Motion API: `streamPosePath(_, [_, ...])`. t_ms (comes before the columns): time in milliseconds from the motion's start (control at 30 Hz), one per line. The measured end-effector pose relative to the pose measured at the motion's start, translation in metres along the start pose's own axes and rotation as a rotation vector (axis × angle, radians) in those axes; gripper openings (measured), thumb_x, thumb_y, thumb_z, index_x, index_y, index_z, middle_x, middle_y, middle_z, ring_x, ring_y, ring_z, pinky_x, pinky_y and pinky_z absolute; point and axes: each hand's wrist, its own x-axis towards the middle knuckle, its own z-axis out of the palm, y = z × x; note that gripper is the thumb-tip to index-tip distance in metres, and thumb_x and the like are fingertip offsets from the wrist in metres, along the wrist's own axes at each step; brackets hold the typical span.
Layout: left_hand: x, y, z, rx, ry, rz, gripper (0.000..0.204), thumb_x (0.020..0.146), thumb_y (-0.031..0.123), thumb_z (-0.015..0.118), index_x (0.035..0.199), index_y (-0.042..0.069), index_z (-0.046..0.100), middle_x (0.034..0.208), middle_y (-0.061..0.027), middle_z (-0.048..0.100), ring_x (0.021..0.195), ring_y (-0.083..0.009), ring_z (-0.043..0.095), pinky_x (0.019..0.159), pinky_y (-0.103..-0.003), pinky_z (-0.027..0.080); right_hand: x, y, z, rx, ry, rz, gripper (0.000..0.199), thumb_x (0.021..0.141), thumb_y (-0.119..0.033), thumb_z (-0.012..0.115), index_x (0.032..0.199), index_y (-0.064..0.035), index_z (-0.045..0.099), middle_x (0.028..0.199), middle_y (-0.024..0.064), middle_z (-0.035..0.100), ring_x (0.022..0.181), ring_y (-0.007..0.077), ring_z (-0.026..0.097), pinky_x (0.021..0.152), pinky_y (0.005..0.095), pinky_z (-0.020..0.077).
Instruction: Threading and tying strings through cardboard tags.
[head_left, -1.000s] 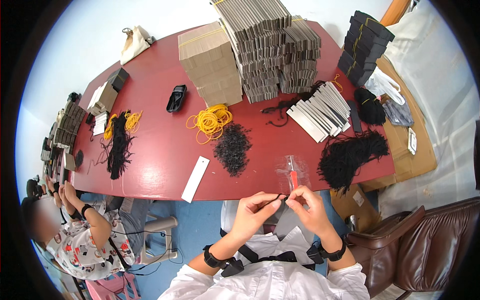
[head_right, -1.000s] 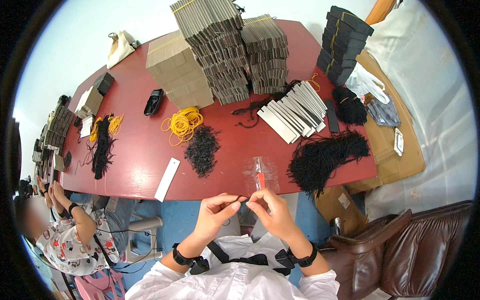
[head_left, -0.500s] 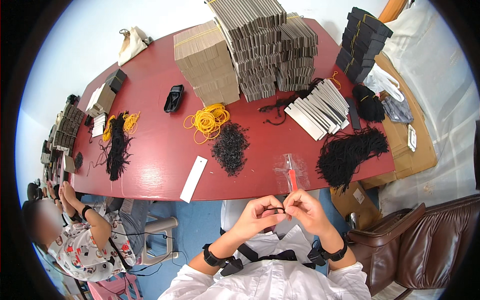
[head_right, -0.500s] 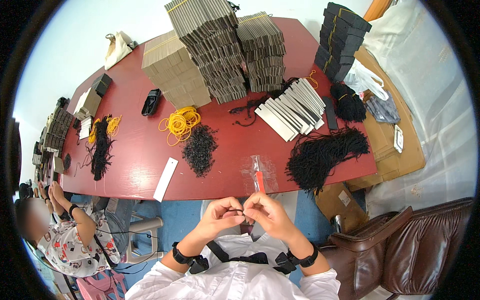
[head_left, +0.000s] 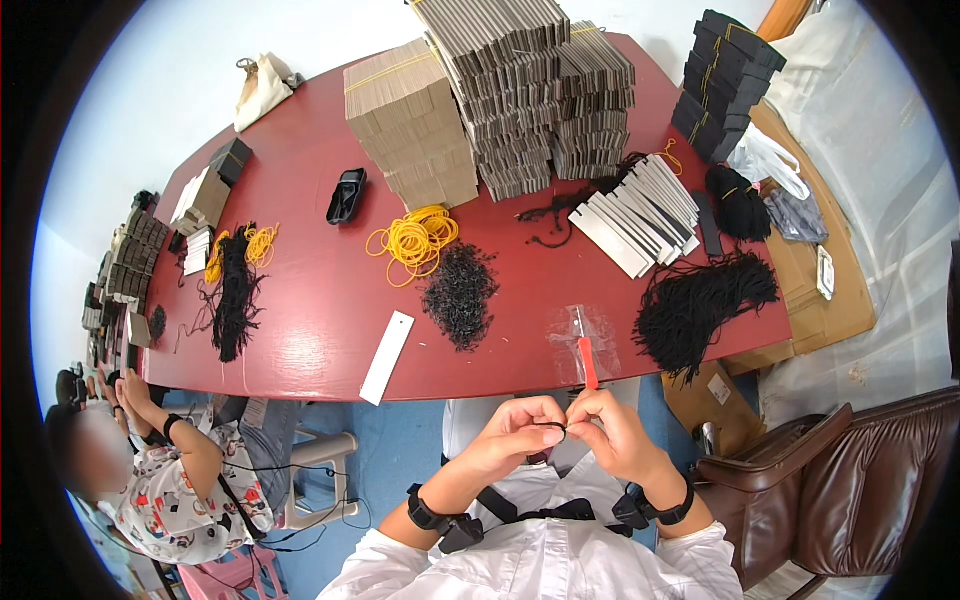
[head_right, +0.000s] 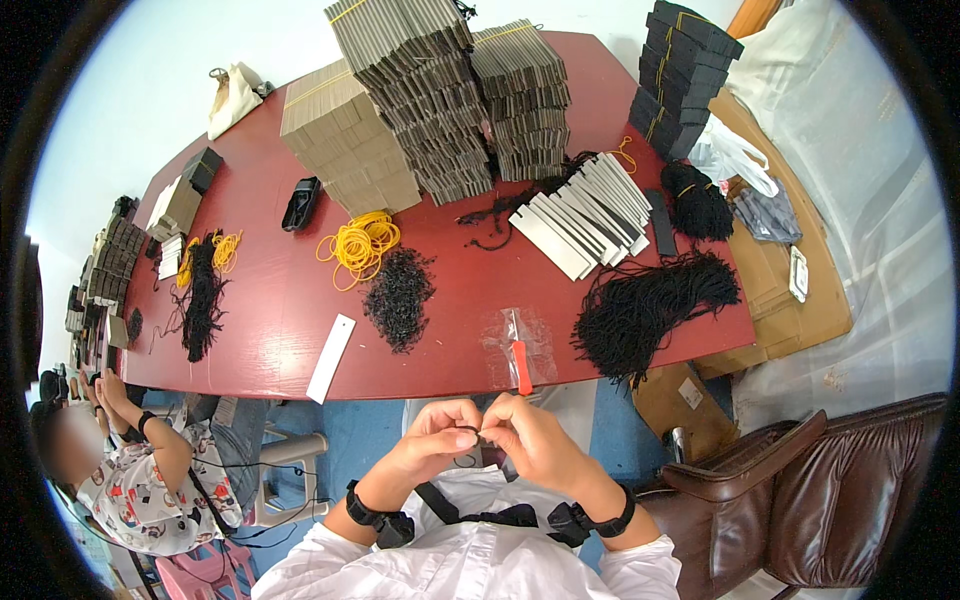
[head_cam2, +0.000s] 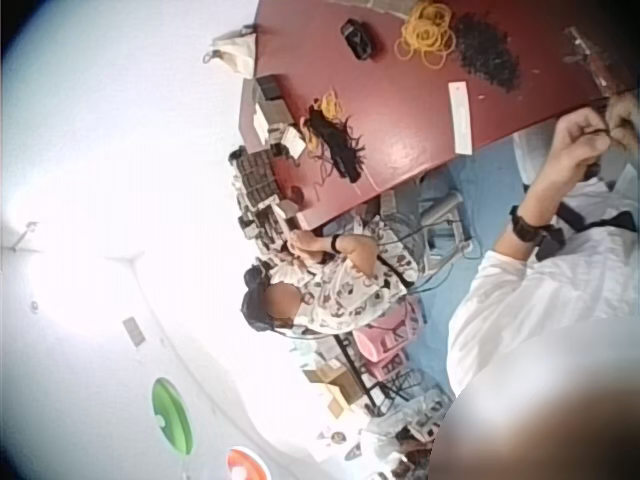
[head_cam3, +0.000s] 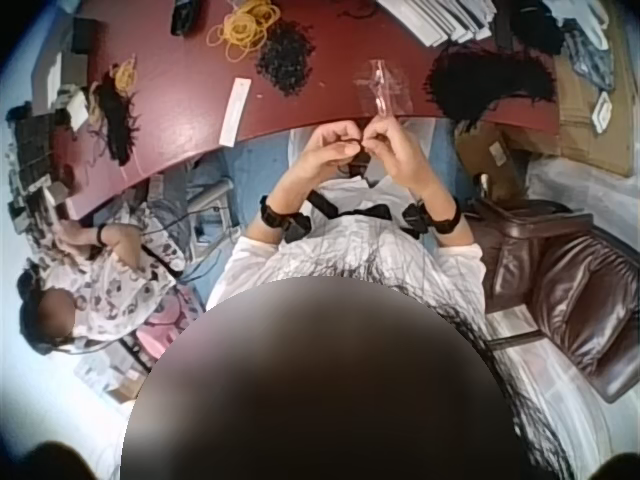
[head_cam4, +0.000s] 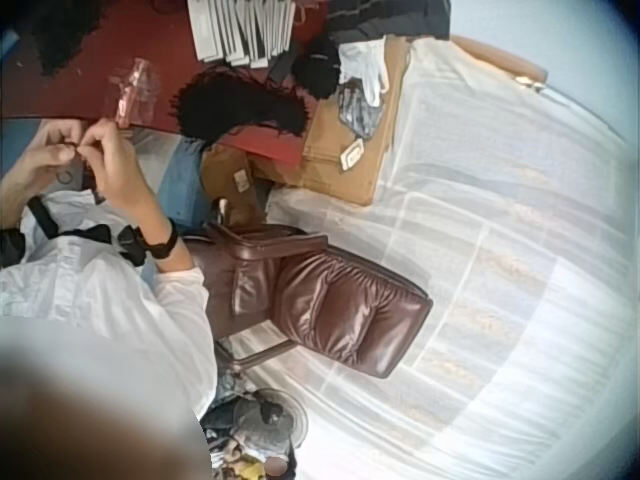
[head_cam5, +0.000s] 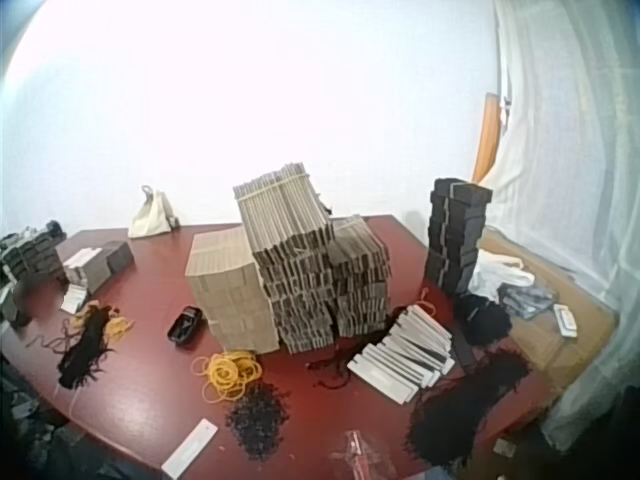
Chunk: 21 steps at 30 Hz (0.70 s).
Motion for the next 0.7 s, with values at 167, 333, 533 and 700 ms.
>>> streamPosePath(167, [0.001, 0.009, 0.011, 0.023, 0.081, 0.024, 0.017, 0.081, 0.017, 0.068, 0.083, 0.005, 0.055, 0.075, 0.0037, 0.049, 0.067, -0.0049, 0.039, 0.060, -0.022, 0.029, 0.006, -0.005, -0.003, -0.386, -0.004, -0.278, 0.024, 0.079, 0.007, 0.061, 0.098, -0.0014, 0.047, 0.082, 0.0135, 0.056, 0.070, 0.0306, 0.059, 0.060, 0.0360, 0.0485])
streamPosePath(333, [-0.001, 0.005, 0.006, 0.096, 0.081, 0.102, 0.013, 0.085, 0.013, 0.066, 0.089, 0.004, 0.058, 0.078, 0.0036, 0.053, 0.066, -0.0030, 0.043, 0.058, -0.020, 0.034, 0.006, -0.016, 0.000, -0.640, 0.071, -0.418, 0.029, 0.073, 0.006, 0.065, 0.098, -0.0004, 0.052, 0.086, 0.0122, 0.060, 0.070, 0.0280, 0.061, 0.058, 0.0360, 0.0505])
streamPosePath(533, [-0.002, 0.004, 0.013, 0.250, 0.199, 0.187, 0.009, 0.086, 0.004, 0.065, 0.092, 0.000, 0.060, 0.086, -0.0011, 0.059, 0.076, -0.0043, 0.049, 0.068, -0.020, 0.039, 0.001, -0.017, 0.010, -0.674, 0.260, -0.404, 0.024, 0.074, 0.007, 0.065, 0.097, 0.0028, 0.059, 0.090, 0.0146, 0.067, 0.068, 0.0259, 0.065, 0.058, 0.0319, 0.0530])
streamPosePath(700, [0.000, 0.002, 0.019, 0.407, 0.273, 0.317, 0.007, 0.087, 0.001, 0.064, 0.093, -0.001, 0.062, 0.088, -0.0026, 0.061, 0.075, -0.0047, 0.052, 0.067, -0.019, 0.042, 0.001, -0.021, 0.017, -0.428, 0.326, -0.261, 0.016, 0.079, 0.005, 0.064, 0.095, 0.0045, 0.062, 0.089, 0.0149, 0.069, 0.067, 0.0215, 0.067, 0.058, 0.0298, 0.0536])
